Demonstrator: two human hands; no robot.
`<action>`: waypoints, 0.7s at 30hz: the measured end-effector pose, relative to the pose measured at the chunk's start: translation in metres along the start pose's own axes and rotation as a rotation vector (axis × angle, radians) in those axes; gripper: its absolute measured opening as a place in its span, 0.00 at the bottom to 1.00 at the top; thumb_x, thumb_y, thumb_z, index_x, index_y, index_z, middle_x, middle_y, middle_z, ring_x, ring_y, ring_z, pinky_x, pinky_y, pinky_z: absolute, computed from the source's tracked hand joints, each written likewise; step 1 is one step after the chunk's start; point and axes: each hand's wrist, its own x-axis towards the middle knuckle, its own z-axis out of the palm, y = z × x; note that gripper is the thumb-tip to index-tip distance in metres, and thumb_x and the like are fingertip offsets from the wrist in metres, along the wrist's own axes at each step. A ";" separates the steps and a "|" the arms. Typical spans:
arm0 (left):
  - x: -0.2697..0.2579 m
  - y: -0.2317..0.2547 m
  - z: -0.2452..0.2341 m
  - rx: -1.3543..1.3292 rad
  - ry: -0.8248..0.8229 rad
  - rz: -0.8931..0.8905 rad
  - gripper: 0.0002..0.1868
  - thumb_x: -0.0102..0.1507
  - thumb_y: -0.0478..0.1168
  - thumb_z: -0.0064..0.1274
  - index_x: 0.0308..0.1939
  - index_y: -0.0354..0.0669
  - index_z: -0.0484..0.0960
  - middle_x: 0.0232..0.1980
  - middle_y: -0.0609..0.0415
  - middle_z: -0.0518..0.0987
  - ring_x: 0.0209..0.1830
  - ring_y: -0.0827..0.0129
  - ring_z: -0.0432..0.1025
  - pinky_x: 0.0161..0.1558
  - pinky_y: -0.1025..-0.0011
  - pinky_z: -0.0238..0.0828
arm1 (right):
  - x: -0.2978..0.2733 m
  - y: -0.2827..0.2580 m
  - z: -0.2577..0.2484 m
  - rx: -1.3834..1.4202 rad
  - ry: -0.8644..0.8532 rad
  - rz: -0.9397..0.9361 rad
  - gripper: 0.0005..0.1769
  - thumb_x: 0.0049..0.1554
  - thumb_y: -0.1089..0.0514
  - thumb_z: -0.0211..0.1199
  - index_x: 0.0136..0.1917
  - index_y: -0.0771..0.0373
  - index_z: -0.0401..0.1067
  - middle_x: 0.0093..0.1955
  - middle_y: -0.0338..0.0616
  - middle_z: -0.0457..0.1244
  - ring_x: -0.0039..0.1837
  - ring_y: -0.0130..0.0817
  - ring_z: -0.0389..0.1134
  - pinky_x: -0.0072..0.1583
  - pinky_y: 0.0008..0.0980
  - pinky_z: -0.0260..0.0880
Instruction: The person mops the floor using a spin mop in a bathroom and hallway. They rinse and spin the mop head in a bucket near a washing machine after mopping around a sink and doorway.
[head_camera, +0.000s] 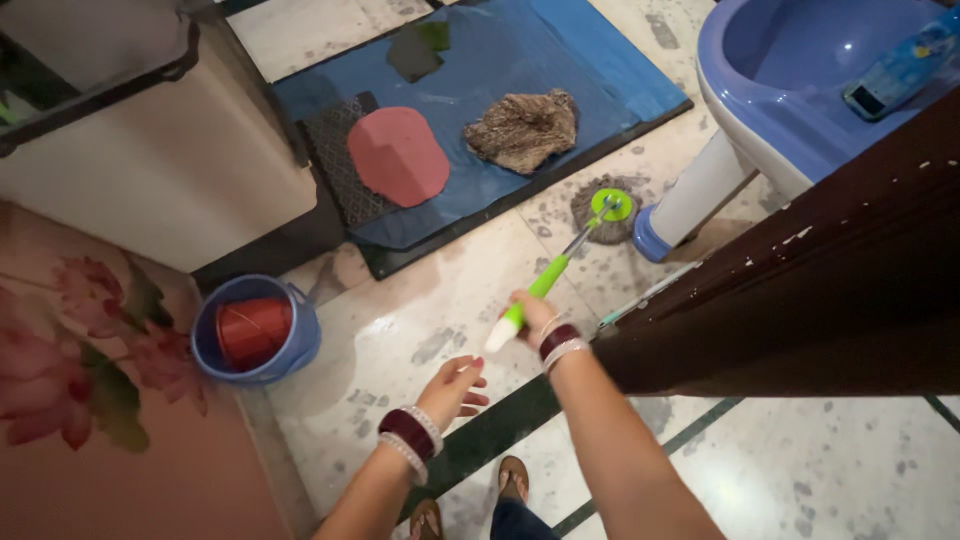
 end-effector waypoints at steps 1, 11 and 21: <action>-0.002 0.001 -0.006 0.001 0.011 0.028 0.32 0.64 0.57 0.51 0.67 0.45 0.70 0.52 0.46 0.79 0.41 0.62 0.79 0.43 0.64 0.77 | 0.009 -0.023 -0.009 -0.023 -0.051 -0.022 0.11 0.57 0.56 0.61 0.50 0.63 0.65 0.36 0.47 0.65 0.38 0.43 0.70 0.45 0.45 0.78; -0.046 0.001 -0.061 -0.086 0.202 0.025 0.28 0.63 0.50 0.50 0.65 0.43 0.73 0.53 0.50 0.83 0.47 0.61 0.80 0.50 0.64 0.75 | -0.039 -0.165 -0.186 -0.046 0.080 -0.185 0.11 0.57 0.56 0.65 0.51 0.57 0.66 0.32 0.43 0.61 0.30 0.34 0.62 0.32 0.30 0.65; -0.058 -0.008 -0.059 -0.113 0.202 0.053 0.26 0.64 0.49 0.49 0.64 0.42 0.74 0.53 0.50 0.83 0.48 0.62 0.80 0.50 0.64 0.75 | -0.087 0.103 -0.041 0.074 0.290 -0.282 0.23 0.55 0.65 0.60 0.60 0.51 0.56 0.35 0.47 0.58 0.26 0.40 0.59 0.28 0.42 0.62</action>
